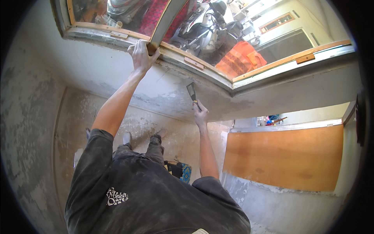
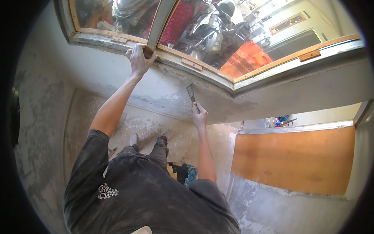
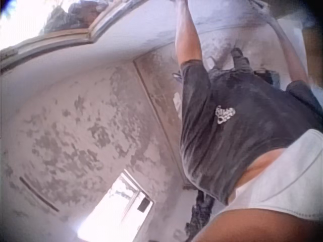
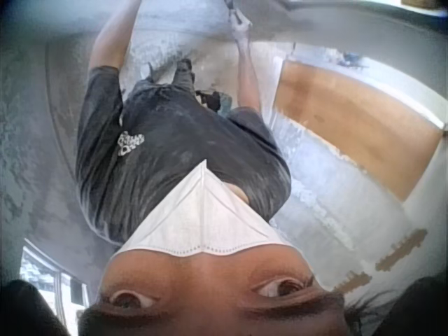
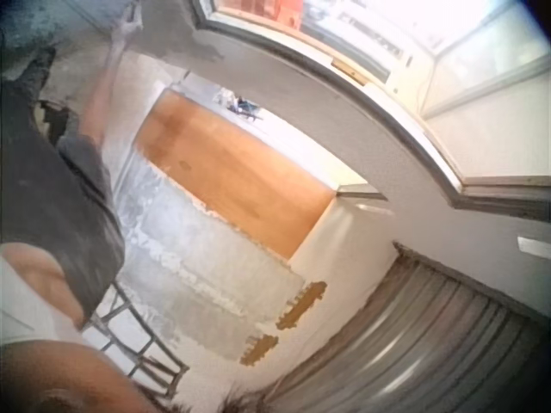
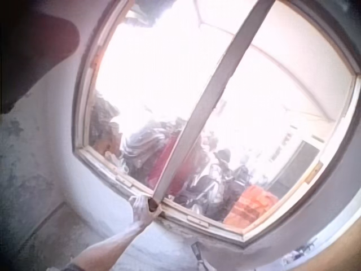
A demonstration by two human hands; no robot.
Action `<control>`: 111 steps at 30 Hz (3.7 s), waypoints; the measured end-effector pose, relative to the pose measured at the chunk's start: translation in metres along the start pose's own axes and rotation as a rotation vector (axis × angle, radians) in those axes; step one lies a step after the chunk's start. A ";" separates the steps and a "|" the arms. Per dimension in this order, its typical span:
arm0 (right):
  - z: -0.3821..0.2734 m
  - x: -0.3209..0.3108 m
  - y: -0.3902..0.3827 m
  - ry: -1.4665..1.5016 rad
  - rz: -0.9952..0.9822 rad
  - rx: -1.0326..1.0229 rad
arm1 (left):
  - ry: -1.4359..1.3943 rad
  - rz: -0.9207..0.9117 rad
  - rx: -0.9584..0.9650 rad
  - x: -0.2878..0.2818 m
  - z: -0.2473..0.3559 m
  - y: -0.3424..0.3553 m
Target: The person scrapes plaster or old paint from an interior wall using a putty knife. They use a scraping motion to remove material around a window frame and on the main wall surface.
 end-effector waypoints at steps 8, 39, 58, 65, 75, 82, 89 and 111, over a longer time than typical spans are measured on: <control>0.034 -0.002 0.016 0.116 -0.056 0.023 | 0.022 0.024 -0.022 0.001 0.002 -0.002; -0.001 0.028 0.052 -0.014 -0.263 0.016 | 0.134 -0.025 -0.061 0.000 0.006 -0.002; 0.040 -0.001 0.045 0.129 -0.159 0.026 | 0.034 0.029 -0.107 0.002 0.011 -0.004; 0.037 0.002 0.044 0.093 -0.169 0.016 | 0.029 -0.005 -0.092 -0.004 0.004 -0.002; 0.044 0.021 0.036 0.133 -0.156 0.024 | -0.006 -0.018 -0.103 0.001 0.002 -0.003; 0.031 0.001 0.048 0.054 -0.224 0.134 | 0.039 0.016 -0.144 0.002 0.009 -0.005; 0.018 0.021 0.027 0.213 -0.170 0.180 | 0.015 0.005 -0.106 -0.004 0.000 -0.008; 0.044 -0.029 -0.038 0.610 0.323 0.386 | 0.058 -0.038 -0.163 0.002 0.008 -0.003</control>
Point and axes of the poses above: each hand's wrist, its own y-axis towards the middle knuckle, its own x-axis out of the palm, z = x × y, the point moved 4 cm from there along y, towards the middle knuckle, and after that the axes turned 3 degrees about -x, right-handed, at the moved point
